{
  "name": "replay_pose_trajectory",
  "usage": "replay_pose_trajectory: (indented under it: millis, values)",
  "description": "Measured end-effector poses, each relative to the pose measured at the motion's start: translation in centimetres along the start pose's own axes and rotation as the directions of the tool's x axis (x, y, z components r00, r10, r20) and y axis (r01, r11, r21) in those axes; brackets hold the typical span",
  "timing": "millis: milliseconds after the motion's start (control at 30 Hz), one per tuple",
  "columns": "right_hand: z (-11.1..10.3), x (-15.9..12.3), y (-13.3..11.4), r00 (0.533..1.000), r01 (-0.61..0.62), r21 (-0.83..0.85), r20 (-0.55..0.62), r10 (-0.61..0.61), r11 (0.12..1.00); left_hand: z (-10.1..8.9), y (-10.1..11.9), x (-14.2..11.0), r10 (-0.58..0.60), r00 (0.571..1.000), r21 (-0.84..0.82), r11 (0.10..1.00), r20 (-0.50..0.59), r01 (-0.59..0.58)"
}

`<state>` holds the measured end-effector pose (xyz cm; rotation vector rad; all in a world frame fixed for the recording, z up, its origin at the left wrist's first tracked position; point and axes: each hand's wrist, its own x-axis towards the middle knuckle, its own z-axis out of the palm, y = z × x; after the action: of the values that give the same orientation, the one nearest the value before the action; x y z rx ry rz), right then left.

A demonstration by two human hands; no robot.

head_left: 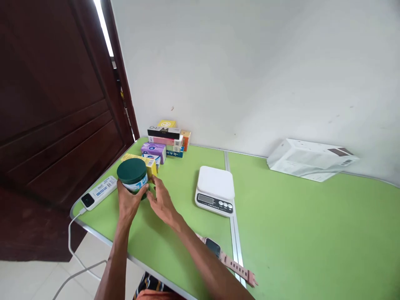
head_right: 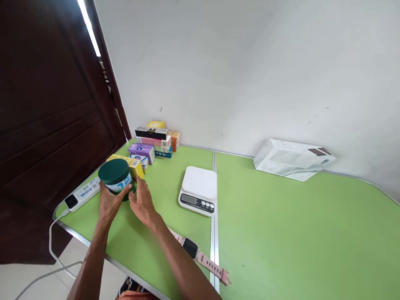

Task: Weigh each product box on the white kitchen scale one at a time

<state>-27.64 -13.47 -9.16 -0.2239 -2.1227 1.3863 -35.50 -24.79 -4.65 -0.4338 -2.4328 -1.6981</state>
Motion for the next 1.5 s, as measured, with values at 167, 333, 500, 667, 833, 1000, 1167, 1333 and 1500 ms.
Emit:
replay_pose_trajectory:
  millis: [167,333,500,667,833,1000,1167,1333,1500]
  values:
    - [1.1,0.2,-0.2,1.000,-0.008,-0.054,0.013,0.009,0.999,0.7,-0.8,0.3,0.004,0.994,0.061,0.998,-0.112,0.002]
    - [-3.0,-2.2,-3.1,0.994,0.100,-0.120,-0.033,-0.104,0.988,1.4,3.2,-2.2,0.074,0.990,0.113,0.992,-0.122,-0.060]
    - [-10.3,-3.8,-4.5,0.957,0.100,-0.192,-0.249,-0.147,0.976,6.5,9.3,-4.3,0.259,0.963,-0.115,0.961,0.074,-0.250]
    - [-17.4,-4.7,-2.5,0.870,0.009,-0.324,-0.464,-0.167,0.946,13.9,13.0,-6.1,0.382,0.895,-0.247,0.913,0.230,-0.326]
    - [-21.3,-5.8,0.0,0.838,-0.086,-0.363,-0.530,-0.129,0.928,18.4,13.8,-7.4,0.388,0.853,-0.259,0.915,0.349,-0.310]
    - [-22.5,-5.9,1.8,0.839,-0.109,-0.354,-0.534,-0.105,0.929,20.3,13.4,-7.2,0.371,0.843,-0.250,0.923,0.389,-0.291]
    - [-22.6,-5.6,2.8,0.837,-0.112,-0.329,-0.540,-0.090,0.937,21.3,13.0,-7.0,0.347,0.846,-0.242,0.933,0.405,-0.267]
    - [-23.0,-5.5,3.0,0.846,-0.105,-0.283,-0.529,-0.064,0.953,20.8,12.8,-6.7,0.373,0.811,-0.269,0.923,0.451,-0.275]
    - [-24.1,-6.6,4.3,0.769,-0.195,-0.084,-0.632,0.099,0.977,19.6,10.1,-4.9,0.371,0.757,-0.367,0.911,0.538,-0.186]
